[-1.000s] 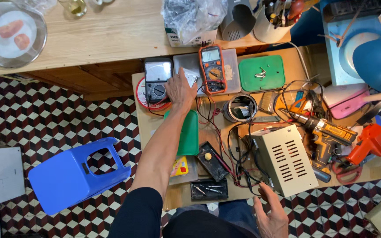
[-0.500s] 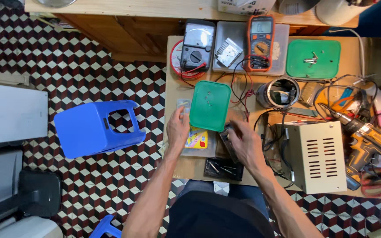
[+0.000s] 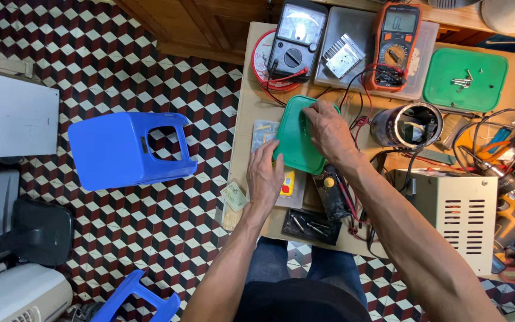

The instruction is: The person uses a cordless drill to fasten screws into a beige metal electronics enclosure on a cluttered workbench. They repeatedly pick screws from a small black tray, align them, and drive them into the enclosure, then flip the enclosure to work on the opposite side. The person also opens a green container and a round tin to retrieve additional screws.

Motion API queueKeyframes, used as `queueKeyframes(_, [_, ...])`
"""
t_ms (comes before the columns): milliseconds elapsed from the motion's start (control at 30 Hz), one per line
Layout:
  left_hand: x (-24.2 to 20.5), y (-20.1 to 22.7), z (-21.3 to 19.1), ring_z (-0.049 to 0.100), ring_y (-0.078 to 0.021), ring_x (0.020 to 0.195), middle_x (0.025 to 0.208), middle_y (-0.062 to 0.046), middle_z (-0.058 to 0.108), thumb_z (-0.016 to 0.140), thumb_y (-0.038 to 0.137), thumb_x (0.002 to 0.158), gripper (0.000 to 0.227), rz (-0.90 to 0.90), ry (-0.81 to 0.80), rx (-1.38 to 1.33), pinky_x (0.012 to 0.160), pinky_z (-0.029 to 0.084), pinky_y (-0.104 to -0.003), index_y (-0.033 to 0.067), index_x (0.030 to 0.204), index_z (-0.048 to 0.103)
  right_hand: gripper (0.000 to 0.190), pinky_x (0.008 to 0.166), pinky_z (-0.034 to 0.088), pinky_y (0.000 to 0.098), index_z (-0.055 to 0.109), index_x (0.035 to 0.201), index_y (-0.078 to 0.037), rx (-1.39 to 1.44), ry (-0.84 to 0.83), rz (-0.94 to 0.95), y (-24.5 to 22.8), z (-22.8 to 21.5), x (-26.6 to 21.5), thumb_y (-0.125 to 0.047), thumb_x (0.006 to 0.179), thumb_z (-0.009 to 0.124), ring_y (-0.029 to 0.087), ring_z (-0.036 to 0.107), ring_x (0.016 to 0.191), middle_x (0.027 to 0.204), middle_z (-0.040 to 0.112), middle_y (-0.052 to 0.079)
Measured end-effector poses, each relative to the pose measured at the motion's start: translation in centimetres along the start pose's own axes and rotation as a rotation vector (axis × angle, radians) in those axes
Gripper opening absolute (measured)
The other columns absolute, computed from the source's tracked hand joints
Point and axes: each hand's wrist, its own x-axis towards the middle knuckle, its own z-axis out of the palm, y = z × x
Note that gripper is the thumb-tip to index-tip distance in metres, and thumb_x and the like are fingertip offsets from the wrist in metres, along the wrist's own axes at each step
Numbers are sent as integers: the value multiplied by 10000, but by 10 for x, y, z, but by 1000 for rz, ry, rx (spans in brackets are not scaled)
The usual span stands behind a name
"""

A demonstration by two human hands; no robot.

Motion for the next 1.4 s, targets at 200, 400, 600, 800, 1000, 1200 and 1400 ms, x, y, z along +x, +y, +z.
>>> queueKeyframes(200, [41, 5, 26, 624, -352, 1010, 1068, -141, 674, 731, 126, 910, 318, 40, -71, 29, 900, 506, -450, 78, 1219, 675, 130, 869, 519, 472, 645, 1046, -9, -37, -9, 89, 12, 6, -4, -59, 933, 687, 392, 626, 1020, 1012, 625, 204])
queueKeyframes(400, [68, 1, 41, 660, -311, 943, 971, -96, 659, 749, 135, 878, 258, 114, -143, 42, 777, 529, -437, 126, 1134, 719, 120, 800, 590, 388, 633, 1046, -10, 565, 196, 585, 1, 4, -42, -106, 980, 665, 273, 734, 919, 1014, 733, 151])
queueKeyframes(600, [75, 2, 35, 677, -296, 926, 958, -73, 668, 762, 140, 906, 118, 114, -159, 43, 767, 543, -424, 113, 1009, 713, 204, 787, 545, 382, 686, 1153, -48, 616, 221, 673, -25, 5, -48, -108, 961, 654, 257, 711, 927, 1054, 718, 148])
queueKeyframes(800, [46, 2, 20, 737, -244, 805, 943, -104, 749, 746, 110, 936, 137, -154, 7, -213, 720, 578, -351, 55, 1051, 697, 160, 791, 532, 473, 681, 1102, -18, 216, 226, 325, -37, 9, -27, -86, 958, 671, 387, 653, 921, 1024, 648, 204])
queueKeyframes(1000, [8, -5, 13, 733, -119, 848, 922, -93, 773, 715, 119, 947, 176, -518, 34, -578, 750, 589, -269, -27, 1044, 691, 245, 758, 530, 491, 598, 996, 8, -113, 66, 106, -24, 20, -20, 16, 761, 670, 425, 633, 932, 967, 586, 210])
queueKeyframes(1200, [17, 21, -4, 720, -115, 852, 947, -102, 762, 717, 124, 955, 183, -496, 13, -604, 755, 580, -259, -23, 1061, 689, 154, 746, 530, 413, 663, 1046, -40, 594, 41, 573, -12, 20, -13, -36, 892, 661, 284, 638, 818, 931, 661, 130])
queueKeyframes(1400, [34, 74, -26, 702, -279, 1010, 1109, -130, 715, 747, 128, 927, 161, -23, -18, -301, 868, 561, -373, 57, 1054, 680, 95, 918, 555, 335, 651, 997, 30, 1907, 248, 826, -23, 18, -37, 19, 909, 618, 200, 656, 937, 982, 660, 97])
